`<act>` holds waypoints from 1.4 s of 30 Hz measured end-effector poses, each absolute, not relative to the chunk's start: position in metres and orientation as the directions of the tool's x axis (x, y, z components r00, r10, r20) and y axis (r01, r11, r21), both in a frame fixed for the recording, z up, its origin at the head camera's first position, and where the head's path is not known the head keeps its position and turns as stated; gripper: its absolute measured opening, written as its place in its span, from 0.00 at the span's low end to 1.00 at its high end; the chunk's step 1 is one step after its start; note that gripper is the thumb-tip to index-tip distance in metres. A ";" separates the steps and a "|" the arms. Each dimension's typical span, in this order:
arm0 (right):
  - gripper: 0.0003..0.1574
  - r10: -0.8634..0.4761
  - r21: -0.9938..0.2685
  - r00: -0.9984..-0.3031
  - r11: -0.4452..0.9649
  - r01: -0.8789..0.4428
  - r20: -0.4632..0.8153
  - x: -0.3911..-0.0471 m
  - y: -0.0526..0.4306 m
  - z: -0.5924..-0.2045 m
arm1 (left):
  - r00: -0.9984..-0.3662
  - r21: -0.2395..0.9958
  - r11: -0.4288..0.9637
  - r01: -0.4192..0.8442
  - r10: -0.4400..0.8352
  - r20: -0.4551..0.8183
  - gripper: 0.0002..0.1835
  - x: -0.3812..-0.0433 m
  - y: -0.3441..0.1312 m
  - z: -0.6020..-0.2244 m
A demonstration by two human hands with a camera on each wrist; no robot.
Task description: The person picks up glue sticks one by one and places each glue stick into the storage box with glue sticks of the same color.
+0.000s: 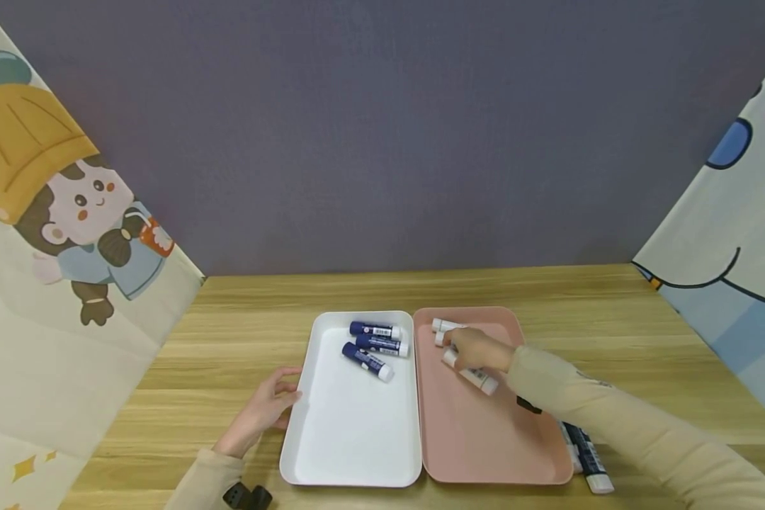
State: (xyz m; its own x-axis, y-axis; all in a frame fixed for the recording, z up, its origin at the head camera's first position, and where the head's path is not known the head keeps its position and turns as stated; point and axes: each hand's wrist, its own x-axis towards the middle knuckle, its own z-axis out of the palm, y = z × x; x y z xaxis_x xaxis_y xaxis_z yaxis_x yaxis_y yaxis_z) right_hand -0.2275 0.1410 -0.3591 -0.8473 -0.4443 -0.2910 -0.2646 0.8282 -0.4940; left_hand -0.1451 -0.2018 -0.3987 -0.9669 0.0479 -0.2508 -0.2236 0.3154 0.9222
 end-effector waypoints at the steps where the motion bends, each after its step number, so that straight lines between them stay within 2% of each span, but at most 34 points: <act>1: 0.27 -0.442 -0.499 -0.847 0.827 -0.259 -0.294 -0.227 0.141 -0.359 | -0.967 0.922 0.315 -0.225 0.045 -0.252 0.21 -0.145 -0.202 -0.399; 17: 0.25 -0.431 -0.483 -0.853 0.837 -0.257 -0.293 -0.225 0.141 -0.361 | -0.967 0.926 0.312 -0.212 0.070 -0.245 0.21 -0.142 -0.202 -0.400; 27: 0.17 -0.467 -0.452 -0.869 0.819 -0.354 -0.165 -0.222 0.148 -0.354 | -0.968 0.924 0.318 -0.213 0.057 -0.243 0.21 -0.142 -0.202 -0.399; 31: 0.14 -0.455 -0.447 -0.877 0.823 -0.350 -0.153 -0.218 0.153 -0.348 | -0.969 0.923 0.323 -0.208 0.064 -0.241 0.22 -0.142 -0.202 -0.398; 42: 0.22 -0.512 -0.498 -0.854 0.766 -0.408 -0.089 -0.207 0.171 -0.326 | -0.967 0.926 0.310 -0.215 0.066 -0.246 0.22 -0.144 -0.201 -0.398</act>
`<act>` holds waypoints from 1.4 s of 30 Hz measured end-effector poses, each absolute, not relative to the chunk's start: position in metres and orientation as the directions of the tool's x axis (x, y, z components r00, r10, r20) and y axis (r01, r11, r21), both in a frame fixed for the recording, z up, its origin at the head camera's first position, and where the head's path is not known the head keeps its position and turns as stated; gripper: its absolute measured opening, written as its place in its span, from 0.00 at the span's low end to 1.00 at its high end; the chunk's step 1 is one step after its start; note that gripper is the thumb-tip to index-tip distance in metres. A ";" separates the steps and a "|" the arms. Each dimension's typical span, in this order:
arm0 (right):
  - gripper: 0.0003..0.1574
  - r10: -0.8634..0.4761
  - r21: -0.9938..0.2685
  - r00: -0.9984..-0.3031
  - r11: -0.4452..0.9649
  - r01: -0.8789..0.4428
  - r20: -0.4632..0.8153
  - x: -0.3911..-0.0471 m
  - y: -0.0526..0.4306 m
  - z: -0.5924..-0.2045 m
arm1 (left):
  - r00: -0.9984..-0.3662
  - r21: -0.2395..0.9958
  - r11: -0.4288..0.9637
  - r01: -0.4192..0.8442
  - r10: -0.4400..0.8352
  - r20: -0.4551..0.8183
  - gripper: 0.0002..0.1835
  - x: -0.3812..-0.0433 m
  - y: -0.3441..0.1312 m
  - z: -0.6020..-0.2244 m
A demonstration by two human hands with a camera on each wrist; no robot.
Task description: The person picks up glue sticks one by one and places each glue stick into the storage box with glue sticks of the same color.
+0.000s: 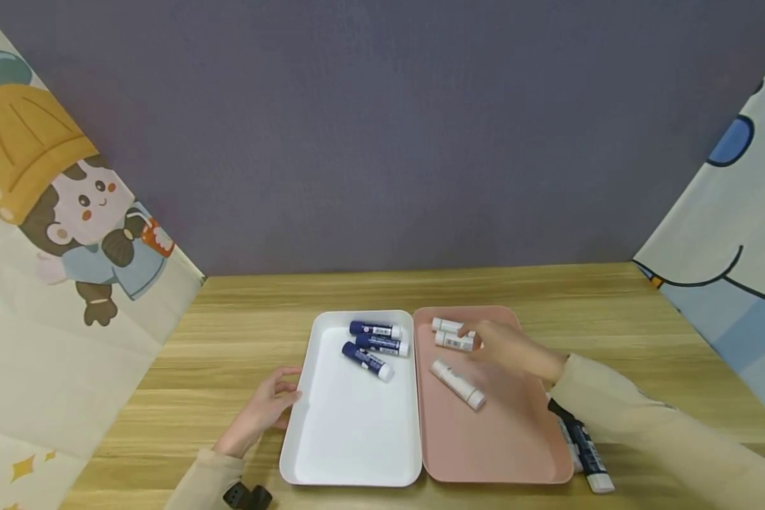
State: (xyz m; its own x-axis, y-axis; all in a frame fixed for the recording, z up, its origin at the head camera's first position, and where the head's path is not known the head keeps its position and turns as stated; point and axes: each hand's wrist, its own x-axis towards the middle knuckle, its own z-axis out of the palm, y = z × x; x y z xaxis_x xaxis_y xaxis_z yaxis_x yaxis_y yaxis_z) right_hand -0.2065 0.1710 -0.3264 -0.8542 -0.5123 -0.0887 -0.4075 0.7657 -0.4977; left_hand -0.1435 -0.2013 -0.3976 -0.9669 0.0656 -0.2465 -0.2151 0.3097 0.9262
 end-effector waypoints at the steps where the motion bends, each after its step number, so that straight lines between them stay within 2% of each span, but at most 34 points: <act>1: 0.22 -0.517 -0.503 -0.852 0.760 -0.411 -0.084 -0.205 0.173 -0.325 | -0.967 0.925 0.312 -0.216 0.063 -0.247 0.22 -0.143 -0.201 -0.398; 19: 0.22 -0.439 -0.509 -0.898 0.783 -0.359 -0.041 -0.180 0.214 -0.312 | -0.969 0.922 0.319 -0.219 0.038 -0.243 0.21 -0.144 -0.201 -0.399; 28: 0.21 -0.384 -0.505 -0.923 0.797 -0.332 0.000 -0.166 0.240 -0.322 | -0.970 0.922 0.323 -0.212 0.049 -0.240 0.21 -0.143 -0.201 -0.398; 42: 0.24 -0.306 -0.486 -0.952 0.834 -0.262 -0.012 -0.150 0.281 -0.343 | -0.970 0.919 0.337 -0.206 0.052 -0.236 0.21 -0.146 -0.201 -0.400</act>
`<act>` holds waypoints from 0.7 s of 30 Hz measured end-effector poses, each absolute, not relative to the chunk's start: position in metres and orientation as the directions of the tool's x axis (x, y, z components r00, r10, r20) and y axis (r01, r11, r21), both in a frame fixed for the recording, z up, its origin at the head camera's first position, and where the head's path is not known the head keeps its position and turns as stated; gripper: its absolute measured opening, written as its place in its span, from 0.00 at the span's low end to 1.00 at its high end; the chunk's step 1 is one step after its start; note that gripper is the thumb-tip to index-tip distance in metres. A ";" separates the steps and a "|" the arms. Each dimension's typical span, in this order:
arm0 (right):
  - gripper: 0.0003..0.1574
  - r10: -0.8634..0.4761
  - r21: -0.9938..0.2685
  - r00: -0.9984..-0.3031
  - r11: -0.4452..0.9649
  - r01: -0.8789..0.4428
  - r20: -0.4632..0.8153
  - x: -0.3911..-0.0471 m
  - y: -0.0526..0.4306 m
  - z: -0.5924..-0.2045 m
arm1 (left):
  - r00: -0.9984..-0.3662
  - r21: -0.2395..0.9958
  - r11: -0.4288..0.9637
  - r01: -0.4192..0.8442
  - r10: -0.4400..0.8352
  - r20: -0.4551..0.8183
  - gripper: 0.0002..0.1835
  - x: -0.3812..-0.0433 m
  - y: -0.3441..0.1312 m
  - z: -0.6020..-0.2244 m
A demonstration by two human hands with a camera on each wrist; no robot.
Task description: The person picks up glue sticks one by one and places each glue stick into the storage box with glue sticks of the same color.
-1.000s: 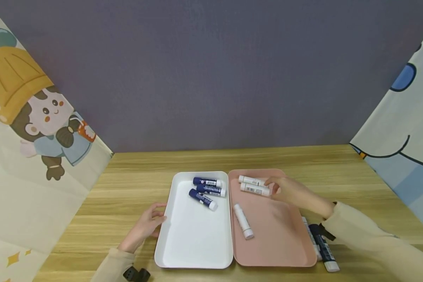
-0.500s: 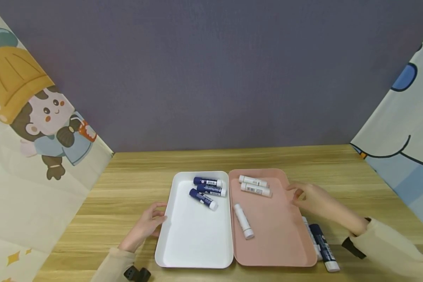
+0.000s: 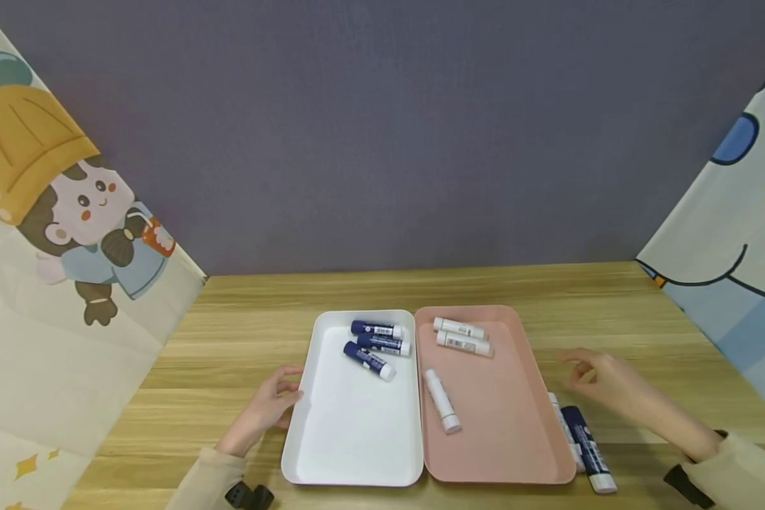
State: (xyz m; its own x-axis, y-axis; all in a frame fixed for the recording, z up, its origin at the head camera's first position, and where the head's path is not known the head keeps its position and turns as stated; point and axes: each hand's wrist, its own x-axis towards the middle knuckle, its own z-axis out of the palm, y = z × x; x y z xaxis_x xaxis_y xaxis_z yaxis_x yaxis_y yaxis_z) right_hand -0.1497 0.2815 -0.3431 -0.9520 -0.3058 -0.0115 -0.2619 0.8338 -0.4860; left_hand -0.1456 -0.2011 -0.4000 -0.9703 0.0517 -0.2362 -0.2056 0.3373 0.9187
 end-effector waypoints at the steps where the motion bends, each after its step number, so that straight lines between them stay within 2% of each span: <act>1: 0.24 -0.305 -0.483 -0.952 0.835 -0.263 -0.010 -0.149 0.284 -0.346 | -0.971 0.918 0.338 -0.206 0.050 -0.236 0.21 -0.145 -0.201 -0.400; 6: 0.22 -0.314 -0.473 -0.949 0.836 -0.279 0.004 -0.144 0.295 -0.360 | -0.970 0.921 0.333 -0.204 0.060 -0.237 0.22 -0.145 -0.202 -0.400; 10: 0.24 -0.273 -0.476 -0.959 0.854 -0.208 -0.071 -0.138 0.298 -0.365 | -0.969 0.921 0.334 -0.199 0.072 -0.236 0.22 -0.145 -0.203 -0.400; 21: 0.24 -0.215 -0.509 -0.968 0.852 -0.120 -0.132 -0.130 0.301 -0.374 | -0.970 0.922 0.328 -0.205 0.056 -0.236 0.21 -0.146 -0.202 -0.401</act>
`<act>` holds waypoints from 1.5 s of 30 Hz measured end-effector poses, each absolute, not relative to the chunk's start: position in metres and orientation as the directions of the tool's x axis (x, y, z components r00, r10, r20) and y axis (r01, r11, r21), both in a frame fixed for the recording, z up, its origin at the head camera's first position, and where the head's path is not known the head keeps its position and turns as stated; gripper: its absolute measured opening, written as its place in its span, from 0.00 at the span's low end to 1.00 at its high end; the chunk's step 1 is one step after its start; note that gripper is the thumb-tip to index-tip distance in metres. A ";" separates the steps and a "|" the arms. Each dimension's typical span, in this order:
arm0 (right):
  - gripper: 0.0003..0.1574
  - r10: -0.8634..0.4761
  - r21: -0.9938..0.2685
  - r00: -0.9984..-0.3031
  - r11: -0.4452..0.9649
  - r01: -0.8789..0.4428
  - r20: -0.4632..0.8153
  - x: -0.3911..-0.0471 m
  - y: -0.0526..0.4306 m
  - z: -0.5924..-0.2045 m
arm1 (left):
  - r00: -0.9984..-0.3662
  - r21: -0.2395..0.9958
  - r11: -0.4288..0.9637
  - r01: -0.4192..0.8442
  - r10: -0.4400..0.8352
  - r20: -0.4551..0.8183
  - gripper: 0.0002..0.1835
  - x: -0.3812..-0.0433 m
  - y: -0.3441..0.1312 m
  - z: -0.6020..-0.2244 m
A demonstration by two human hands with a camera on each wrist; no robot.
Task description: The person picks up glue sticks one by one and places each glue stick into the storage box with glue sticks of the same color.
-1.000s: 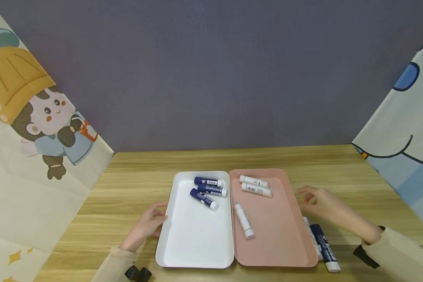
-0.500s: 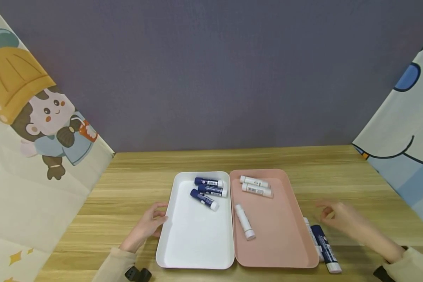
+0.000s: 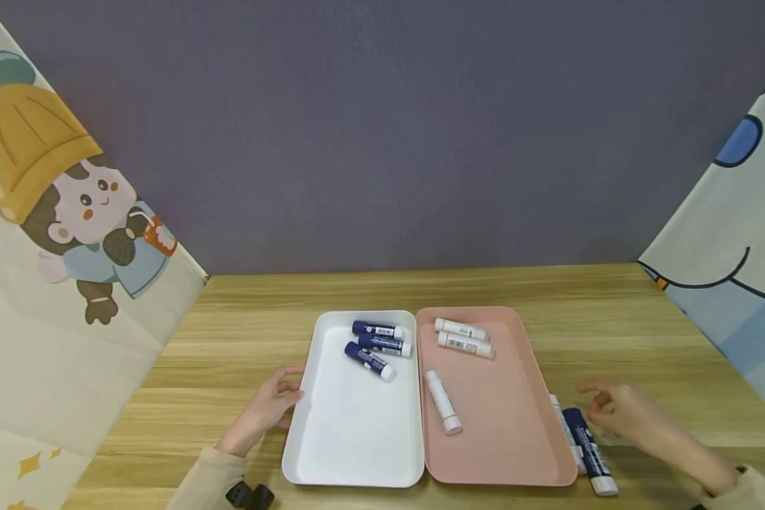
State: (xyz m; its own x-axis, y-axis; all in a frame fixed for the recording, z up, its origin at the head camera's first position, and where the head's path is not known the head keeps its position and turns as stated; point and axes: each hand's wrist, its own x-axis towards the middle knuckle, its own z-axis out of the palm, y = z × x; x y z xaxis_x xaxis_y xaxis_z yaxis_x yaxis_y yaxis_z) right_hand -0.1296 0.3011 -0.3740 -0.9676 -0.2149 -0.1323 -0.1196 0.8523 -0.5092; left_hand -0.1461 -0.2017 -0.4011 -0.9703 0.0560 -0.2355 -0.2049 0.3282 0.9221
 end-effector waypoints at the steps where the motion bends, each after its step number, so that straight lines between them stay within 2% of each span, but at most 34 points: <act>1: 0.24 -0.218 -0.518 -0.966 0.847 -0.118 -0.137 -0.129 0.302 -0.375 | -0.970 0.922 0.328 -0.204 0.056 -0.235 0.21 -0.146 -0.202 -0.401; 12: 0.27 -0.252 -0.577 -0.954 0.809 -0.115 -0.163 -0.124 0.305 -0.382 | -0.971 0.919 0.339 -0.200 0.058 -0.233 0.22 -0.146 -0.202 -0.400; 22: 0.27 -0.250 -0.562 -0.956 0.818 -0.123 -0.155 -0.122 0.303 -0.385 | -0.970 0.926 0.327 -0.189 0.088 -0.228 0.22 -0.145 -0.203 -0.400; 31: 0.29 -0.223 -0.573 -0.955 0.816 -0.074 -0.195 -0.121 0.300 -0.388 | -0.971 0.921 0.331 -0.204 0.053 -0.234 0.22 -0.144 -0.202 -0.400; 38: 0.30 -0.225 -0.633 -0.942 0.774 -0.017 -0.249 -0.122 0.300 -0.390 | -0.972 0.919 0.339 -0.203 0.043 -0.231 0.21 -0.146 -0.201 -0.400; 45: 0.28 -0.177 -0.606 -0.951 0.795 0.014 -0.254 -0.123 0.296 -0.392 | -0.971 0.917 0.342 -0.207 0.040 -0.234 0.22 -0.146 -0.200 -0.400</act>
State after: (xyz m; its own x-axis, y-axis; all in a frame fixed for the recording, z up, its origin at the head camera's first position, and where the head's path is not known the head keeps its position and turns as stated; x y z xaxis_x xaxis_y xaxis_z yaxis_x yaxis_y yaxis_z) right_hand -0.1225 0.2957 -0.3922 -0.9509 -0.1770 -0.2540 0.0137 0.7955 -0.6058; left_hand -0.1455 -0.2000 -0.3999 -0.9715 0.0399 -0.2338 -0.2066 0.3423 0.9166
